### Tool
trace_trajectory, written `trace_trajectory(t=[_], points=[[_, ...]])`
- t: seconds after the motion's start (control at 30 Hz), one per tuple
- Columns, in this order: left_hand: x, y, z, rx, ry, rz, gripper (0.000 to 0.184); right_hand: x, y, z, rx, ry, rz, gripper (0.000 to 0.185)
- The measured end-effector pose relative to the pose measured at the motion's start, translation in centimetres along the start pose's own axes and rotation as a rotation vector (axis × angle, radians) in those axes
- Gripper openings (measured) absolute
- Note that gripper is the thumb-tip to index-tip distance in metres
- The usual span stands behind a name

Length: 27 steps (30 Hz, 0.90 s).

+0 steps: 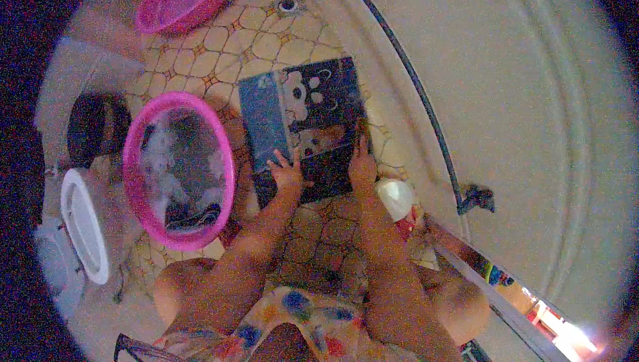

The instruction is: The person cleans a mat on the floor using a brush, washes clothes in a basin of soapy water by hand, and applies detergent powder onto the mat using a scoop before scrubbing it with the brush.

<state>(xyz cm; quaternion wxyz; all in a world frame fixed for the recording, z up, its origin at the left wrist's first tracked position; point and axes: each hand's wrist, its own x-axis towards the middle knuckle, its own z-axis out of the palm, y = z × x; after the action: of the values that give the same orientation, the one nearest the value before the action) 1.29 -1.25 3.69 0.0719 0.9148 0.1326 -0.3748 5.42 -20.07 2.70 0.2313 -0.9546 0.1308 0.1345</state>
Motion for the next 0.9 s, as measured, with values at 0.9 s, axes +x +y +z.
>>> trace_trajectory(t=[0.9], points=[[-0.9, -1.8, 3.3, -0.135, 0.199, 0.307, 0.09, 5.2, 2.1, -4.4, -0.461, -0.115, -0.116, 0.058]])
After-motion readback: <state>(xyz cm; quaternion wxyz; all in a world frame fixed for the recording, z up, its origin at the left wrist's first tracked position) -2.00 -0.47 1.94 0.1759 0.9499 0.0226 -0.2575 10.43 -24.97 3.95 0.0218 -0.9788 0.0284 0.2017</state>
